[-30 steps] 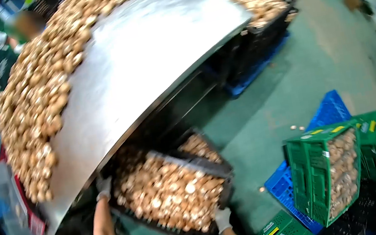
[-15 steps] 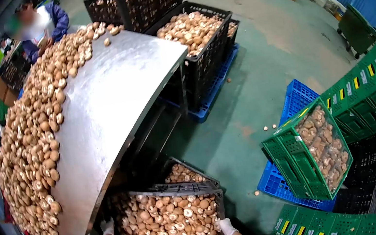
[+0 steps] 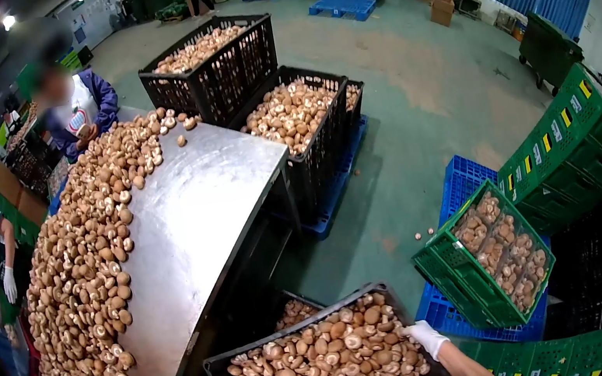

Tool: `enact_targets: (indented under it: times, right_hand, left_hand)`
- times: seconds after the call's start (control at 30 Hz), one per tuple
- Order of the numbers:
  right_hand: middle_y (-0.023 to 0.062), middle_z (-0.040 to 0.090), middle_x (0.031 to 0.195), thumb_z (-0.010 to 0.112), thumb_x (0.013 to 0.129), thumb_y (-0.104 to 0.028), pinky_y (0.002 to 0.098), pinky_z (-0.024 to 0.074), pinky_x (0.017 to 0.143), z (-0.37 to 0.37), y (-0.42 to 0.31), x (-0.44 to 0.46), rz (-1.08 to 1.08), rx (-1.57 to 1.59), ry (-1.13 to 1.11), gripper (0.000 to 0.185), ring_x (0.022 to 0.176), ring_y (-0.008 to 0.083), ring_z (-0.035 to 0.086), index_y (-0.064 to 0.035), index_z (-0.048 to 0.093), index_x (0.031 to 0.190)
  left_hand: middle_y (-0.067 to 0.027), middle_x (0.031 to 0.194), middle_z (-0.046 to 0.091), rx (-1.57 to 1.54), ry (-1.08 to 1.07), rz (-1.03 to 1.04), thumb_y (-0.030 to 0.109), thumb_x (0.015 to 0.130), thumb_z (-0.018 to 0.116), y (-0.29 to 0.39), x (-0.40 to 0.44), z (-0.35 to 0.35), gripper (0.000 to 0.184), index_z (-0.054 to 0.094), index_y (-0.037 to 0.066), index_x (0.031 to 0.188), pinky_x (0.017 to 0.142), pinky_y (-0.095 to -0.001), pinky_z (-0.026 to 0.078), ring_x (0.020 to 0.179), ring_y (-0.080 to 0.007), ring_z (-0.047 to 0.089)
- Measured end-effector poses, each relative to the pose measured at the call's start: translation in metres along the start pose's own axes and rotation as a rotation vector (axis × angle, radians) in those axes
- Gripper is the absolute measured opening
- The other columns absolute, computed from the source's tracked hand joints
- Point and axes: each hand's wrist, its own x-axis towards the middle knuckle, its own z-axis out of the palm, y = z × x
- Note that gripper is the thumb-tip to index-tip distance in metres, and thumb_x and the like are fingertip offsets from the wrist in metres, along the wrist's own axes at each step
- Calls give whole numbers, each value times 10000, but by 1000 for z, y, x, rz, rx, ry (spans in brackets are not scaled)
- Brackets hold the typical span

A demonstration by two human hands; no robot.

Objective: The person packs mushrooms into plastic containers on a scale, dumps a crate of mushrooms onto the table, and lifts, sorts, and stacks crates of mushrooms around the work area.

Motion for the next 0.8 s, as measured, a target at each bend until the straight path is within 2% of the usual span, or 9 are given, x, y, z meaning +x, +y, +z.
enact_targets:
  times: [0.07, 0.1, 0.13, 0.2, 0.37, 0.5, 0.6, 0.77, 0.8]
  right_hand:
    - [48, 508, 556, 690, 719, -256, 297, 339, 440, -29, -35, -30, 11, 18, 45, 261, 466, 154, 456, -20, 584, 687]
    - [48, 509, 556, 687, 723, -259, 295, 342, 444, -48, -47, -34, 17, 33, 47, 261, 464, 156, 456, -20, 588, 690]
    - [48, 509, 556, 683, 727, -261, 293, 346, 449, -66, -56, -39, 26, 47, 57, 261, 461, 158, 455, -20, 591, 693]
    - [45, 510, 574, 667, 742, -272, 301, 345, 451, -102, -69, -41, 8, 29, 103, 271, 466, 166, 456, -8, 606, 733]
    - [35, 503, 567, 651, 765, -200, 293, 340, 437, -191, -93, -43, 24, 266, 202, 189, 468, 157, 466, -24, 581, 767]
    - [6, 493, 550, 640, 777, -135, 244, 343, 437, -257, -131, -68, -93, 413, 281, 124, 451, 117, 465, -49, 559, 738]
    - [-9, 498, 545, 589, 803, -94, 252, 333, 385, -295, -129, -67, -258, 464, 357, 97, 419, 99, 448, -72, 567, 711]
    - [-12, 458, 577, 606, 807, -95, 264, 341, 421, -334, -138, -64, -249, 624, 479, 84, 450, 111, 432, -68, 526, 808]
    - [-3, 487, 634, 604, 803, -94, 264, 370, 464, -334, -140, -66, -321, 665, 466, 100, 503, 116, 461, -53, 531, 858]
  left_hand:
    - [-47, 481, 528, -28, -6, 66, 389, 810, 626, 35, -21, 2, 462, 586, 4, 557, 436, -365, 373, 432, -175, 457]
    - [-25, 491, 533, -86, -70, 3, 399, 809, 639, 26, -9, 16, 414, 612, 62, 569, 418, -345, 359, 421, -156, 446]
    - [-25, 491, 533, -91, -65, 17, 399, 809, 639, 35, 2, 33, 414, 612, 62, 569, 418, -345, 359, 421, -156, 446]
    - [-38, 478, 509, -392, -103, 53, 116, 819, 605, 49, 10, 63, 271, 533, 27, 574, 371, -284, 340, 374, -135, 456]
    - [-6, 502, 523, -336, -101, 105, 173, 808, 639, 175, -29, 120, 287, 551, 35, 572, 413, -269, 347, 422, -99, 456]
    - [8, 511, 515, -383, -125, 202, 178, 804, 643, 272, -55, 158, 285, 547, 48, 570, 426, -265, 333, 442, -81, 445]
    - [46, 525, 491, -441, -189, 309, 170, 810, 649, 341, -77, 180, 262, 548, 65, 593, 431, -252, 303, 452, -57, 404]
    - [35, 563, 536, -390, -228, 420, 216, 796, 670, 443, -74, 237, 242, 600, 43, 642, 465, -243, 348, 497, -52, 443]
    - [30, 569, 551, -365, -243, 428, 231, 793, 673, 462, -71, 246, 238, 618, 42, 660, 472, -246, 361, 509, -54, 464]
